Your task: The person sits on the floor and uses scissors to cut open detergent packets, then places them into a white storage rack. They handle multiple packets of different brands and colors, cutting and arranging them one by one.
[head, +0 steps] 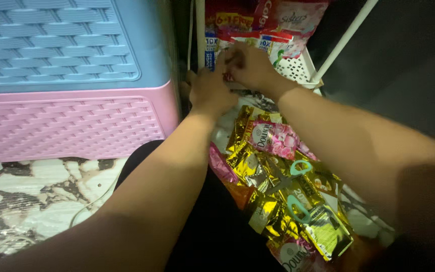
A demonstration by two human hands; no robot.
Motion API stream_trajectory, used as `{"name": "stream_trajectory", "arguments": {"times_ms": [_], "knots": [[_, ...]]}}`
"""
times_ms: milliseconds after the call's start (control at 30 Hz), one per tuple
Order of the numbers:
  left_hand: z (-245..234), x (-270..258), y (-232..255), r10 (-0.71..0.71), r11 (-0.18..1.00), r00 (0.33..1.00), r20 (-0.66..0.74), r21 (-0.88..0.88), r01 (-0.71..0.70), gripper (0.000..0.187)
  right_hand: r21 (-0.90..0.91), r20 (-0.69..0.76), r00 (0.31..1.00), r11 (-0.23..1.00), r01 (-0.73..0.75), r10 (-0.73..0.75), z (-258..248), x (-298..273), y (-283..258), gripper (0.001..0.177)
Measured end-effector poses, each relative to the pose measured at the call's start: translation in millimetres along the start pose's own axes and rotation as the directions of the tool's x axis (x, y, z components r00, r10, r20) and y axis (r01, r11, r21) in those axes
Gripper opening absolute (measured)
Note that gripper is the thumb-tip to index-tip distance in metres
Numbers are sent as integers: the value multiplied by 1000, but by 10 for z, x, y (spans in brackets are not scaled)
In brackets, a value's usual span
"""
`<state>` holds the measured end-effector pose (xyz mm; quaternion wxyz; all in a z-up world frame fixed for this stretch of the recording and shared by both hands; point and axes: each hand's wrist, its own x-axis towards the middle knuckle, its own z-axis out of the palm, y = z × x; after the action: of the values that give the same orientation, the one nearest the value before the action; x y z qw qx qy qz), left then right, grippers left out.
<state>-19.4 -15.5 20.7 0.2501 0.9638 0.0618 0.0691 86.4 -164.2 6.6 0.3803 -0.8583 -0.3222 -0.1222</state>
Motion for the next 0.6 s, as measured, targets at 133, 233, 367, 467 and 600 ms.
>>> {"name": "stream_trajectory", "arguments": {"times_ms": [133, 233, 367, 467, 600], "knots": [[-50, -56, 50, 63, 995, 996, -69, 79, -57, 102, -342, -580, 812, 924, -169, -66, -127, -243, 189, 58], [2, -88, 102, 181, 981, 962, -205, 111, -161, 79, 19, -497, 761, 882, -470, 416, -184, -323, 376, 76], [-27, 41, 153, 216, 969, 971, -108, 146, -199, 80, 123, -91, 811, 815, -567, 578, -107, -126, 481, 71], [-26, 71, 243, 213, 968, 971, -107, 161, -195, 77, 237, 76, 884, 853, -465, 461, -189, -150, 548, 76], [-100, -34, 266, 255, 958, 946, -198, 186, -219, 82, 261, 58, 893, 857, -445, 446, -453, -377, 486, 77]]}}
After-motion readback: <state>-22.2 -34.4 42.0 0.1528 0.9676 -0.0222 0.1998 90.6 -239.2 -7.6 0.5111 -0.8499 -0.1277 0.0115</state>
